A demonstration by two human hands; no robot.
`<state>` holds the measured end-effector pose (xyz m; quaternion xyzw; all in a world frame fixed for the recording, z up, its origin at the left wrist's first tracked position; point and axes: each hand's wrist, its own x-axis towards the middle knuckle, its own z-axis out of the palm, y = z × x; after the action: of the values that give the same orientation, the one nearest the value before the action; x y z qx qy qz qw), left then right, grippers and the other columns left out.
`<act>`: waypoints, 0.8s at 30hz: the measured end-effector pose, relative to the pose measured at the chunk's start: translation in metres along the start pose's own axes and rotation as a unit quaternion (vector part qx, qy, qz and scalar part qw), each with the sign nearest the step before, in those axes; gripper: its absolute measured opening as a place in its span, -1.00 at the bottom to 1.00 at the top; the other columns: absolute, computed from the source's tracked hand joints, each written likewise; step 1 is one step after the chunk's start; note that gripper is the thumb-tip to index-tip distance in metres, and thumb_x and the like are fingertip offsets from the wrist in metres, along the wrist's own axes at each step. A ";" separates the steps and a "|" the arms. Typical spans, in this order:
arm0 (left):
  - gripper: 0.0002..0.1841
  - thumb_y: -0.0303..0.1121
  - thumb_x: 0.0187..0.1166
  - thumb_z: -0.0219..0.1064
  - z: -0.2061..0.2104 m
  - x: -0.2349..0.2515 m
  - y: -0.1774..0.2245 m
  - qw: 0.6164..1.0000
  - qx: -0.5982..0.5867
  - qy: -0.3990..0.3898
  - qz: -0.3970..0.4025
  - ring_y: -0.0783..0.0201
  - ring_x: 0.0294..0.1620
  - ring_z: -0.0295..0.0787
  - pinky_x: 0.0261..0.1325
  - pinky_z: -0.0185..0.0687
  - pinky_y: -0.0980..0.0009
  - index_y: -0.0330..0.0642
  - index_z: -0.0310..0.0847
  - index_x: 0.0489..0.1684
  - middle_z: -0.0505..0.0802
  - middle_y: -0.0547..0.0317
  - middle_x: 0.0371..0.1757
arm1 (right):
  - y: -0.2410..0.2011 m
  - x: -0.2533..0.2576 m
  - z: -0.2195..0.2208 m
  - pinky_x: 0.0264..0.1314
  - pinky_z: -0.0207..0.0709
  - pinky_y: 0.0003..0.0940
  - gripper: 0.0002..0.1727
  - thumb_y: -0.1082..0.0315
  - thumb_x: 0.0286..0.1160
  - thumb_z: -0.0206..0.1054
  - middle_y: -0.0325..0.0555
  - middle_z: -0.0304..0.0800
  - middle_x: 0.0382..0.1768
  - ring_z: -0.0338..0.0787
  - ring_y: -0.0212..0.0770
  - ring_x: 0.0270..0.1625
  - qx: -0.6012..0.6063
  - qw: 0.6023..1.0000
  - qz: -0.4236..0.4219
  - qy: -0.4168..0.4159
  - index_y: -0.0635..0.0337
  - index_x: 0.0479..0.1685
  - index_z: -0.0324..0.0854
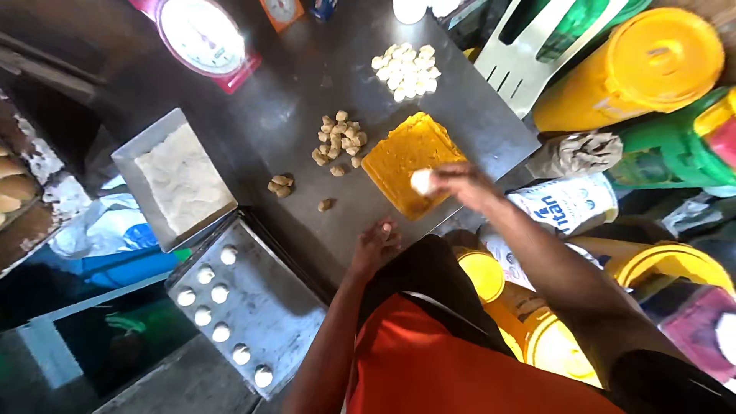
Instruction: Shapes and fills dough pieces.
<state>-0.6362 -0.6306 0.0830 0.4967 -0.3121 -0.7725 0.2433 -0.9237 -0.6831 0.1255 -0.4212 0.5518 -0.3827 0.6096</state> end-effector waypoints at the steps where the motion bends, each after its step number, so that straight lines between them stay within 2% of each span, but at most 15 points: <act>1: -0.52 -0.24 0.85 0.11 0.000 0.009 0.000 0.999 0.033 0.018 -0.021 -0.08 0.23 0.84 0.20 0.84 -0.02 -0.25 0.36 0.66 0.76 -0.13 0.41 | -0.004 0.026 -0.028 0.20 0.80 -0.14 -0.77 0.36 0.60 0.37 -0.05 0.92 -0.03 0.89 -0.21 0.00 -0.093 0.993 -0.048 0.053 0.25 0.08 0.82; 3: -0.53 -0.23 0.82 0.17 -0.001 0.022 0.000 0.993 0.102 0.046 -0.040 0.01 0.22 0.85 0.17 0.86 0.03 -0.21 0.41 0.65 0.78 -0.07 0.38 | -0.005 0.080 -0.077 0.36 0.72 -0.12 -0.74 0.25 0.61 0.39 -0.10 0.93 0.04 0.88 -0.26 0.11 -0.257 0.955 -0.095 0.114 0.13 0.12 0.85; 5: -0.54 -0.23 0.81 0.19 0.000 0.031 0.001 0.988 0.137 0.057 -0.041 0.05 0.23 0.84 0.17 0.86 0.06 -0.22 0.45 0.61 0.79 -0.04 0.36 | 0.000 0.129 -0.105 0.45 0.65 -0.03 -0.70 0.14 0.62 0.38 -0.08 0.92 0.11 0.86 -0.19 0.21 -0.344 0.926 -0.104 0.118 0.03 0.16 0.86; 7: -0.54 -0.22 0.81 0.20 0.003 0.038 0.001 0.989 0.122 0.075 -0.039 0.03 0.25 0.84 0.17 0.86 0.05 -0.24 0.46 0.60 0.79 -0.06 0.35 | 0.005 0.167 -0.110 0.44 0.63 0.01 -0.67 0.08 0.55 0.46 -0.03 0.89 0.10 0.85 -0.10 0.21 -0.387 0.909 -0.126 0.085 0.04 0.13 0.87; 10: -0.52 -0.26 0.83 0.15 0.008 0.052 -0.011 0.990 0.062 0.110 -0.055 -0.05 0.18 0.87 0.15 0.89 0.04 -0.27 0.33 0.66 0.74 -0.19 0.37 | 0.014 0.197 -0.097 0.38 0.60 0.17 -0.58 -0.03 0.42 0.55 0.02 0.86 0.09 0.80 0.04 0.21 -0.456 0.881 -0.125 0.037 0.02 0.11 0.87; 13: -0.50 -0.28 0.86 0.10 0.017 0.067 -0.019 0.991 0.016 0.106 -0.077 -0.07 0.11 0.90 0.16 0.89 0.06 -0.31 0.27 0.70 0.77 -0.25 0.32 | 0.010 0.199 -0.090 0.29 0.61 0.20 -0.73 0.12 0.49 0.46 0.03 0.82 0.05 0.78 0.07 0.18 -0.496 0.862 -0.104 0.028 0.03 0.02 0.86; 16: -0.59 -0.32 0.86 0.11 0.029 0.077 -0.017 0.992 0.016 0.106 -0.066 -0.01 0.02 0.92 0.13 0.90 0.09 -0.40 0.40 0.53 0.84 -0.22 0.14 | 0.004 0.189 -0.101 0.27 0.60 0.18 -0.79 0.28 0.55 0.37 0.11 0.82 -0.04 0.79 0.11 0.11 -0.503 0.857 -0.111 -0.028 0.17 -0.08 0.86; 18: -0.61 -0.35 0.84 0.13 0.030 0.080 -0.015 0.991 0.036 0.115 -0.061 0.03 -0.03 0.94 0.08 0.92 0.13 -0.39 0.42 0.52 0.86 -0.21 0.08 | 0.000 0.182 -0.109 0.32 0.60 0.16 -0.79 0.28 0.54 0.43 0.13 0.82 -0.05 0.79 0.11 0.11 -0.493 0.859 -0.116 -0.080 0.20 -0.04 0.87; 20: -0.59 -0.37 0.82 0.17 0.030 0.082 -0.013 0.989 0.057 0.124 -0.056 0.04 -0.09 0.95 0.03 0.94 0.14 -0.39 0.41 0.54 0.86 -0.21 0.03 | 0.001 0.174 -0.110 0.36 0.59 0.13 -0.64 0.22 0.34 0.62 0.13 0.79 0.01 0.77 0.12 0.14 -0.492 0.856 -0.121 -0.104 0.19 0.07 0.85; 21: -0.58 -0.38 0.81 0.19 0.031 0.084 -0.012 0.988 0.067 0.126 -0.056 0.04 -0.10 0.95 0.01 0.95 0.14 -0.39 0.40 0.55 0.86 -0.22 0.03 | 0.001 0.169 -0.108 0.41 0.57 0.13 -0.59 0.26 0.28 0.67 0.16 0.76 0.08 0.74 0.14 0.20 -0.494 0.855 -0.116 -0.109 0.20 0.12 0.82; 24: -0.57 -0.37 0.80 0.21 0.033 0.086 -0.008 0.984 0.115 0.123 -0.064 0.05 -0.12 0.95 -0.02 0.96 0.14 -0.39 0.39 0.55 0.84 -0.22 0.06 | 0.003 0.162 -0.108 0.44 0.54 0.14 -0.60 0.36 0.33 0.61 0.19 0.72 0.13 0.71 0.18 0.25 -0.511 0.844 -0.106 -0.127 0.22 0.17 0.79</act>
<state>-0.7003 -0.6766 0.0343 0.6313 -0.3341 -0.6785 0.1717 -1.0156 -0.8427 0.0625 -0.7738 0.5387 -0.0522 0.3291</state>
